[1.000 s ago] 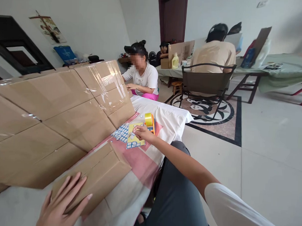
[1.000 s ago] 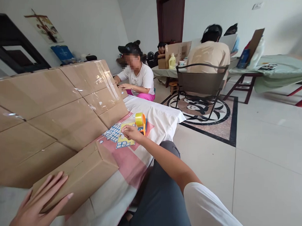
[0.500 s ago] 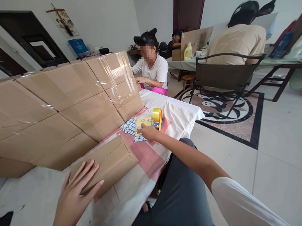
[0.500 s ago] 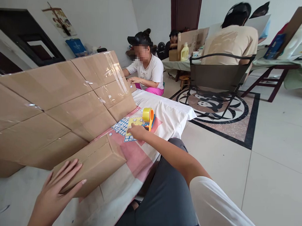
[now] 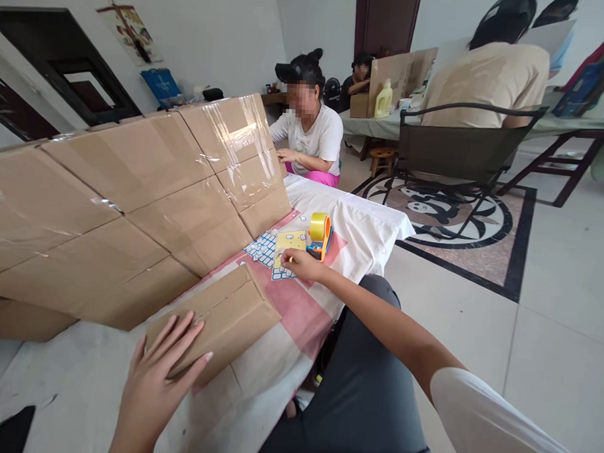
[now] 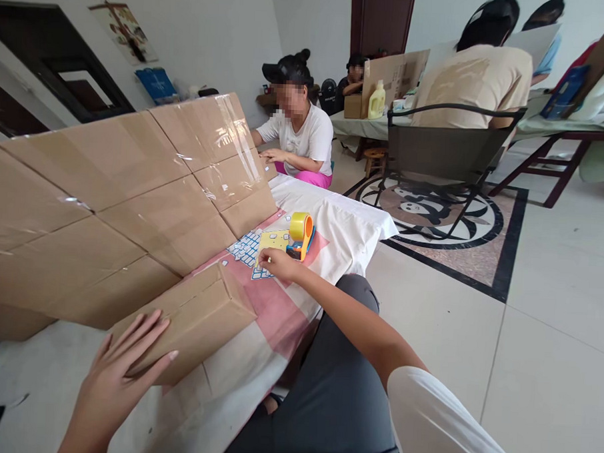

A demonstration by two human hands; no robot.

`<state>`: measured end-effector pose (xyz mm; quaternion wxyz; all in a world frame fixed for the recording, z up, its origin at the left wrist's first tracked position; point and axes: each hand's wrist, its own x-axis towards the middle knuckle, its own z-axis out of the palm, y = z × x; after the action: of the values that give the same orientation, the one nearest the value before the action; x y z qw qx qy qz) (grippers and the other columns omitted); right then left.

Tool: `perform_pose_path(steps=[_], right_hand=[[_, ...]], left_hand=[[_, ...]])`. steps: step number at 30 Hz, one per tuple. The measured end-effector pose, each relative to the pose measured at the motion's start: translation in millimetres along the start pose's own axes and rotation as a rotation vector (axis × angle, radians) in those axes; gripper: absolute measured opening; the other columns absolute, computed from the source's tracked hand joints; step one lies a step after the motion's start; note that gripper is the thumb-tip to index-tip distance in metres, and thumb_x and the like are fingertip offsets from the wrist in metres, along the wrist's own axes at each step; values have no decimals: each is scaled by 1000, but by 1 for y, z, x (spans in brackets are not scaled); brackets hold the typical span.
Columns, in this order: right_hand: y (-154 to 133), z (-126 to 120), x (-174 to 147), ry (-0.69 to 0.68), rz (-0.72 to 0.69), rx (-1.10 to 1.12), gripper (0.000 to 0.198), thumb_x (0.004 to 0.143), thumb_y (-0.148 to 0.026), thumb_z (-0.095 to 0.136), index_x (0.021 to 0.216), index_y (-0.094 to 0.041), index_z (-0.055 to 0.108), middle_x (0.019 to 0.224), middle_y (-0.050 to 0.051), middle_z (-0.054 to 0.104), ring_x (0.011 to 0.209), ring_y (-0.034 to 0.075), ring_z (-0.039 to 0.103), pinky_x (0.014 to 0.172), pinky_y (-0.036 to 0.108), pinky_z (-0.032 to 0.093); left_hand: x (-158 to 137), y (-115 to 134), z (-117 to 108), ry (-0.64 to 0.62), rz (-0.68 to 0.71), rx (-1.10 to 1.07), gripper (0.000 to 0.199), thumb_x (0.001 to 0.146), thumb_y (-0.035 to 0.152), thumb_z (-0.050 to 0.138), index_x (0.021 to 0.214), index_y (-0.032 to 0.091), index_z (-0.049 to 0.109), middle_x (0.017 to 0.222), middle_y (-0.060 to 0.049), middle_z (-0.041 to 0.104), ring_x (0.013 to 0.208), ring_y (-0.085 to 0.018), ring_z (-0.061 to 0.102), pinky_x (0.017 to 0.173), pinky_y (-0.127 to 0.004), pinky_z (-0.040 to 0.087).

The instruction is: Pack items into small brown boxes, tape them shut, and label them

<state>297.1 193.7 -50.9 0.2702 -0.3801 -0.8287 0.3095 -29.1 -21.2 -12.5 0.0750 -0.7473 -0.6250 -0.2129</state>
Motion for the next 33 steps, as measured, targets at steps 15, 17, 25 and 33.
perform_pose_path(steps=[15, 17, 25, 33], right_hand=[[-30, 48, -15, -274, 55, 1002, 13, 83, -24, 65, 87, -19, 54, 68, -7, 47, 58, 8, 43, 53, 19, 32], [-31, 50, -16, -267, 60, 1014, 11, 84, -23, 64, 86, -19, 54, 65, -8, 47, 56, 8, 42, 53, 20, 31], [-36, 60, -12, -119, 160, 1082, 16, 79, -19, 66, 86, -20, 52, 66, -9, 49, 54, 8, 43, 53, 21, 33], [-40, 96, -40, 223, 222, 1038, 19, 84, -27, 65, 96, -18, 76, 90, 5, 73, 78, 17, 63, 70, 28, 47]], left_hand=[[4, 6, -7, -17, 17, -14, 47, 94, 53, 56, 135, 31, 61, 154, -6, 53, 146, -33, 45, 124, -60, 22], [4, 6, -7, -14, 20, -16, 46, 94, 53, 56, 135, 31, 61, 154, -7, 54, 146, -32, 45, 124, -59, 22], [3, 11, -12, -22, -26, -27, 47, 94, 52, 58, 136, 32, 61, 155, -6, 53, 146, -31, 44, 126, -56, 21], [6, 13, -10, -14, -23, -14, 48, 94, 53, 57, 135, 30, 61, 154, -7, 53, 147, -30, 44, 127, -55, 21]])
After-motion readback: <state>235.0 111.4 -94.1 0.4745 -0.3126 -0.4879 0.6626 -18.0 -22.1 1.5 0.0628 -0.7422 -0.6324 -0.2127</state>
